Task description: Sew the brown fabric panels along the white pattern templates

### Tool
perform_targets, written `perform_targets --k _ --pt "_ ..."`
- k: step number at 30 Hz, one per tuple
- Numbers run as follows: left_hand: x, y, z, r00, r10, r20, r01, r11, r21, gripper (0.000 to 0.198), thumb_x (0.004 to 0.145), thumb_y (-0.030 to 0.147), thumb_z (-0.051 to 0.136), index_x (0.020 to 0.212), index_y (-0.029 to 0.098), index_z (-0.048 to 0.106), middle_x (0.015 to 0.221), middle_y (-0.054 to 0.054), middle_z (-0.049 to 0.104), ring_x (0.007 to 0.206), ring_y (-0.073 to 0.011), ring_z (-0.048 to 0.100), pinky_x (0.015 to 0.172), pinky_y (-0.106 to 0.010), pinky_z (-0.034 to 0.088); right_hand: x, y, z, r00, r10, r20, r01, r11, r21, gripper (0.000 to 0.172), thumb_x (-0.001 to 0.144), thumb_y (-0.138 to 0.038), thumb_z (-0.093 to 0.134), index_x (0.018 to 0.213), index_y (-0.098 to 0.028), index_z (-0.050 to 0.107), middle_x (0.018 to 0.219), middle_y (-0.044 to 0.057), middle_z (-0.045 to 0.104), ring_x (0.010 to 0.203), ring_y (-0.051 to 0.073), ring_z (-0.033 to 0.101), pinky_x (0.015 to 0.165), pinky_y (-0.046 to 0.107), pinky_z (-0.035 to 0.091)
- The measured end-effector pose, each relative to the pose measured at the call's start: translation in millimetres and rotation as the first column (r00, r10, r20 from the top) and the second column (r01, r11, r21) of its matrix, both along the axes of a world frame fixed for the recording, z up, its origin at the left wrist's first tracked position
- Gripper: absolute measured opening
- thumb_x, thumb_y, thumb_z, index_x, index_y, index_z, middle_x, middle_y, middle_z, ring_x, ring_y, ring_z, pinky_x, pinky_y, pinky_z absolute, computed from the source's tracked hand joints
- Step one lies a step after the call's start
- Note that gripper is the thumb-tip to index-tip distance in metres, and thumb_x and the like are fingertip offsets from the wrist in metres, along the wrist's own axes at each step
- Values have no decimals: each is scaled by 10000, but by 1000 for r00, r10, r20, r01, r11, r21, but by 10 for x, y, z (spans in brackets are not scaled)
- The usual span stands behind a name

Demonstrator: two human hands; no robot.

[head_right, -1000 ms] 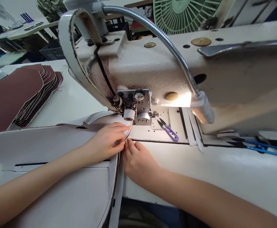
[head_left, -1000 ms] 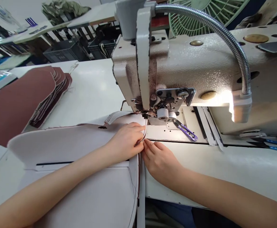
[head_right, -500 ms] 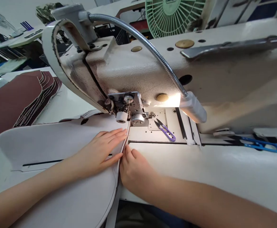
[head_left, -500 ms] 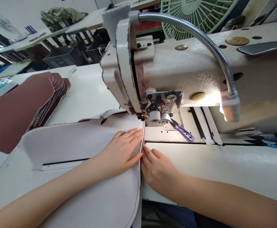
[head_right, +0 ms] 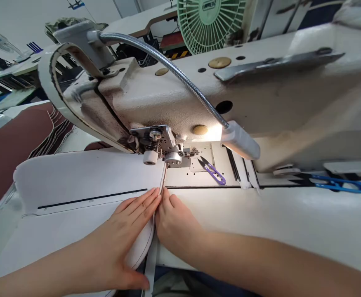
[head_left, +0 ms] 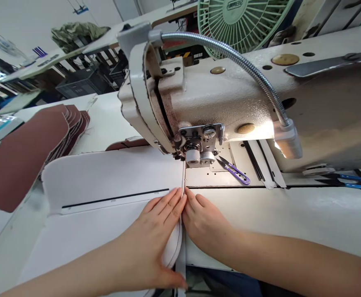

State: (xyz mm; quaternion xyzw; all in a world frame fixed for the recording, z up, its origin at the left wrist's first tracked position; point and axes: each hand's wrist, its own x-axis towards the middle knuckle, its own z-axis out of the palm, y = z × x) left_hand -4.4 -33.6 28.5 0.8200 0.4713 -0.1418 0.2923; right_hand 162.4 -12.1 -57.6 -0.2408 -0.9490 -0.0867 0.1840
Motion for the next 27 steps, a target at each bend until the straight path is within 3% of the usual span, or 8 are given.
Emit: perform_targets --k 3,6,11,15,20,24,27 --pt "-11 -16 -25 999 47 2 -47 998 29 983 690 271 604 1504 146 68 1555 -137 113 1431 -325 105 1145 -532 240 -15 -42 -1 999 -37 1 37 999 -20 365 822 -142 463 1071 48 650 1135 260 648 1113 356 575 761 403 461" --pt "-74 50 -59 996 74 57 -74 997 -1 946 694 199 531 1507 176 49 1560 -90 136 1437 -267 123 1158 -467 264 -33 -148 18 1000 -15 -16 15 999 -40 342 825 -148 465 1049 14 666 1103 236 668 1088 351 583 730 400 454" --pt "-80 173 -79 992 94 90 -96 995 17 855 682 197 518 1478 136 211 1558 -85 150 1437 -260 126 1168 -457 250 -48 -249 64 998 55 -30 -56 998 -36 266 820 -135 493 968 -38 691 928 192 712 890 318 643 712 414 443" --pt "-38 245 -75 995 71 63 -74 996 41 787 695 219 536 1437 101 303 1546 -119 174 1429 -289 156 1157 -493 255 -42 -174 89 995 93 19 -93 996 -2 282 833 -136 490 1003 -8 676 959 228 699 934 337 629 771 465 422" --pt "-38 356 -116 994 59 96 -70 991 115 721 693 214 557 1386 121 379 1528 -139 236 1414 -300 207 1143 -496 285 -40 -99 85 996 87 33 -87 996 7 261 820 -124 497 949 -23 701 947 214 709 891 337 643 730 439 422" --pt "-36 405 -120 988 62 140 -88 979 186 585 683 211 583 1258 154 493 1433 -139 414 1348 -306 339 1128 -491 319 -37 -78 56 997 76 8 -77 997 12 250 814 -103 486 927 -27 695 931 215 709 910 338 642 696 416 424" --pt "-35 400 -52 992 50 120 -70 984 165 640 669 215 589 1290 154 451 1362 -138 476 1297 -307 394 1105 -488 353 -33 -63 52 999 51 -2 -51 999 1 281 834 -112 470 995 7 667 1002 249 685 953 338 628 719 429 428"
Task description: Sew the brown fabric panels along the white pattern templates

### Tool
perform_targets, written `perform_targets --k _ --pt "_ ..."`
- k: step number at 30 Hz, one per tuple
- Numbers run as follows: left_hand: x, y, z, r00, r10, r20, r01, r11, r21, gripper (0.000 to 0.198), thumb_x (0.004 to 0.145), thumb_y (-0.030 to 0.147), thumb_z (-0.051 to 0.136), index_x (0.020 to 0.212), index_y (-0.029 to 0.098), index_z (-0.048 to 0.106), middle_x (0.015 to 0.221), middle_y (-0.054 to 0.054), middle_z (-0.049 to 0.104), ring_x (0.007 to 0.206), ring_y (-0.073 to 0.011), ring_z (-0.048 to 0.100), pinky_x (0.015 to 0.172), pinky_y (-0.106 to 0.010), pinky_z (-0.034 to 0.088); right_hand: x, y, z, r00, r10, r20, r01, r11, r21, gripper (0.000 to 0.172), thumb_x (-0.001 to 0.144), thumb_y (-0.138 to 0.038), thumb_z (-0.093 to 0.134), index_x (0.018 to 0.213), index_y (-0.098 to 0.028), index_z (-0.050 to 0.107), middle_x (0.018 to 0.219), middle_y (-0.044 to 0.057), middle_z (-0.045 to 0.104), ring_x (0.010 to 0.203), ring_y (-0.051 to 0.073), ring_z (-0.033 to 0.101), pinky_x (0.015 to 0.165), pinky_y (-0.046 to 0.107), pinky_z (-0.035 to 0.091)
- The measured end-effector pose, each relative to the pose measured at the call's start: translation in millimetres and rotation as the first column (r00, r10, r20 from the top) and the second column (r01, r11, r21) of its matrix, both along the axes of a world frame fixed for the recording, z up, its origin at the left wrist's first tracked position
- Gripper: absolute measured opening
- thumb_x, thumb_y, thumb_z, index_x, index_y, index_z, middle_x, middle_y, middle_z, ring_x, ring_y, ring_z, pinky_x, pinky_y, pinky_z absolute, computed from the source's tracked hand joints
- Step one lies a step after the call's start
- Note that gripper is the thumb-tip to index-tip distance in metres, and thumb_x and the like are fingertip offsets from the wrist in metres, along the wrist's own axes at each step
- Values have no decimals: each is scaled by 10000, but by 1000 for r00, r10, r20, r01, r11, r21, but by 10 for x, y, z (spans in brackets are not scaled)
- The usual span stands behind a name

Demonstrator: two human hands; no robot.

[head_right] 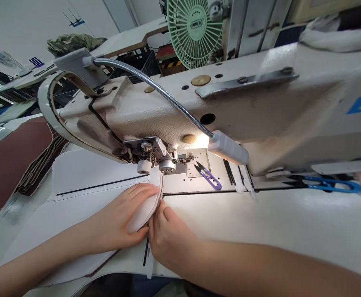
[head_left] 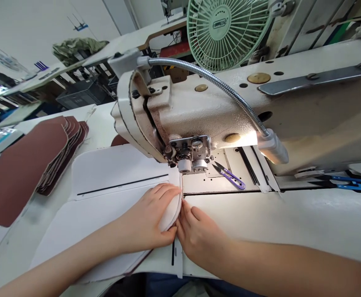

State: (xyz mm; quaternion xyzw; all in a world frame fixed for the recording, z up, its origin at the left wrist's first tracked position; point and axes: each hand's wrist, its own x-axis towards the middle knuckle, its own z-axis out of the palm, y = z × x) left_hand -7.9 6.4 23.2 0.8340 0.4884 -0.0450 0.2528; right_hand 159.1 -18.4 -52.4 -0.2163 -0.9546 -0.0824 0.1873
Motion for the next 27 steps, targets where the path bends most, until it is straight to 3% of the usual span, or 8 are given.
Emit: perform_targets --k 3,9,16,19,27 --pt "5 -1 93 997 -55 -48 52 997 -55 744 617 194 594 1336 146 407 1356 -143 464 1281 -321 399 1083 -486 376 6 7 17 999 -20 31 20 1000 -12 308 840 -132 479 1029 34 658 1031 260 675 1008 343 605 742 434 430" --pt "-12 46 121 994 -90 -59 91 996 12 479 718 193 561 1197 187 556 1291 -111 539 1211 -299 489 1023 -454 436 -7 -36 -10 996 -30 84 30 1000 -1 348 838 -161 468 1055 17 675 1094 242 668 1056 360 583 753 445 434" --pt "-73 133 149 950 -232 -206 239 971 8 665 683 209 565 1337 135 467 1452 -155 390 1370 -355 298 1082 -506 354 -2 -7 -1 997 11 79 -13 1000 16 349 811 -105 481 1065 55 660 1092 280 657 1010 360 610 694 425 447" --pt "-58 200 180 932 -253 -259 262 965 2 660 687 207 549 1338 126 473 1449 -163 392 1374 -367 282 1080 -510 352 5 38 20 997 10 71 -12 1000 24 336 821 -86 470 1061 48 661 1071 275 667 995 351 618 654 410 451" --pt "12 288 81 912 -246 -329 296 949 109 571 713 196 517 1274 90 496 1403 -192 435 1327 -323 372 1069 -451 365 -10 168 -27 993 -15 114 12 1000 25 320 832 -66 458 1053 46 662 1094 263 663 1019 327 622 701 406 499"
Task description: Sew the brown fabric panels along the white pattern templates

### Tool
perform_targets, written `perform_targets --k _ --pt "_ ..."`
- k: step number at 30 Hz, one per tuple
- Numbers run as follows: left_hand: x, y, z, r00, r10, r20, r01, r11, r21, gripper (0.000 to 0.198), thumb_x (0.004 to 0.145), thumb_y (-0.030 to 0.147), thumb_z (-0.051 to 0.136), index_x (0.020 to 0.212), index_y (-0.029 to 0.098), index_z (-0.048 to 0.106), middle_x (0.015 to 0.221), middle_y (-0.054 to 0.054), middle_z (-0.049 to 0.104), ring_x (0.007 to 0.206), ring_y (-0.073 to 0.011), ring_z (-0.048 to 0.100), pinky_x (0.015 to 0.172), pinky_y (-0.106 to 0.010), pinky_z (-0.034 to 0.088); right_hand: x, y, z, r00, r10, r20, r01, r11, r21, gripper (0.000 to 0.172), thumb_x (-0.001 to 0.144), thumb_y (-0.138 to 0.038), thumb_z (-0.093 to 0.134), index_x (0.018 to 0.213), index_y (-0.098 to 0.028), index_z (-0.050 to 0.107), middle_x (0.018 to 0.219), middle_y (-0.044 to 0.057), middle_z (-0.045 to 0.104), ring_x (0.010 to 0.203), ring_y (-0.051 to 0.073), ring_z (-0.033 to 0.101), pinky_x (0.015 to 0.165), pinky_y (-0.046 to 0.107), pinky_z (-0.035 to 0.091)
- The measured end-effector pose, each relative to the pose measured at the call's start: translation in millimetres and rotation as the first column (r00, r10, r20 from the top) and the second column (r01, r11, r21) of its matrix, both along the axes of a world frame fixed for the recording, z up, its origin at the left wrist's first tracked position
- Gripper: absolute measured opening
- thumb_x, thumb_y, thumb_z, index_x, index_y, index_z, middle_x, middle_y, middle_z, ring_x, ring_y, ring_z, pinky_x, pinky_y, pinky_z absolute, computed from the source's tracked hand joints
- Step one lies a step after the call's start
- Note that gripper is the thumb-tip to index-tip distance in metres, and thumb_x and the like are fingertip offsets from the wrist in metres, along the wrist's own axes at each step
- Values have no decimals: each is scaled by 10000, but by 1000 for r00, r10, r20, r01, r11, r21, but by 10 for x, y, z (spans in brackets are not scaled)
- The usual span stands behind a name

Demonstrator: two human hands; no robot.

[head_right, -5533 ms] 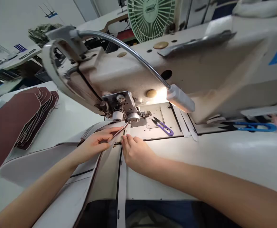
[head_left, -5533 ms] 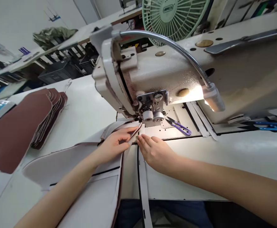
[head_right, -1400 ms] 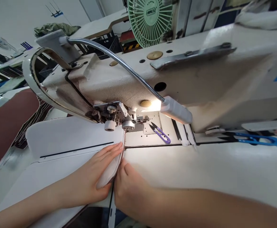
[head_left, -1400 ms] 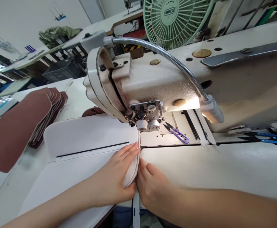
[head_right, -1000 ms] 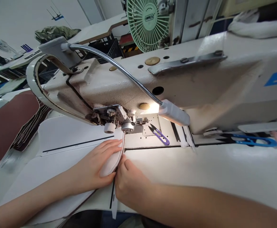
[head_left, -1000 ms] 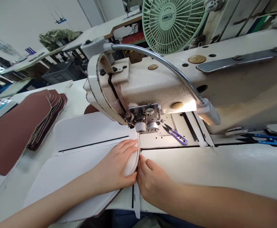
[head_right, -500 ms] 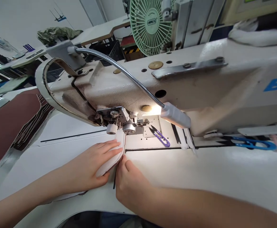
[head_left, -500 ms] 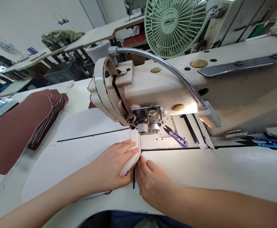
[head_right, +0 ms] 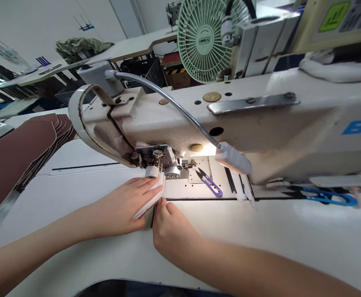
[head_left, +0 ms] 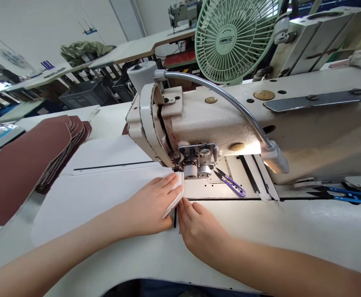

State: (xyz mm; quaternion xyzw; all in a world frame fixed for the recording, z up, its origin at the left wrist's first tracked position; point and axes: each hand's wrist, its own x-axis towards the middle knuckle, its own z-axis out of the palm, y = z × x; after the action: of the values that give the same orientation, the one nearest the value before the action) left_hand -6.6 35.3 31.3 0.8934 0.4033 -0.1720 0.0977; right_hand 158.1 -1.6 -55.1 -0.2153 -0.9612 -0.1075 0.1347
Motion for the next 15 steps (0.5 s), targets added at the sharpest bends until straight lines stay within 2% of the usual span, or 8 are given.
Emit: perform_targets --k 4,7,11,15 --pt "28 59 -6 999 -39 -7 40 996 75 493 686 196 530 1173 123 541 1275 -151 540 1254 -321 430 1014 -423 402 11 88 -23 1000 -15 6 15 1000 2 336 867 -92 441 1103 23 650 1143 235 653 1065 309 602 738 397 505" --pt "89 69 49 995 -38 -94 48 993 103 439 682 177 549 1118 128 560 1189 -143 570 1118 -317 503 930 -424 440 23 135 -32 999 -41 23 42 998 -39 349 882 -121 444 1142 11 636 1188 230 633 1100 305 577 733 385 503" --pt "194 72 129 953 72 -295 -60 997 48 375 747 94 510 1116 134 561 1037 -124 606 869 -272 576 689 -367 483 29 138 -46 999 -35 31 36 998 -53 361 878 -119 456 1173 12 618 1221 236 611 1116 304 555 739 384 487" --pt "258 131 139 925 129 -358 -136 991 7 326 825 48 433 1111 144 559 917 -103 614 818 -246 606 638 -320 465 18 132 -36 1000 -10 20 11 999 -38 344 878 -116 452 1139 5 640 1188 231 632 1051 298 581 717 376 478"
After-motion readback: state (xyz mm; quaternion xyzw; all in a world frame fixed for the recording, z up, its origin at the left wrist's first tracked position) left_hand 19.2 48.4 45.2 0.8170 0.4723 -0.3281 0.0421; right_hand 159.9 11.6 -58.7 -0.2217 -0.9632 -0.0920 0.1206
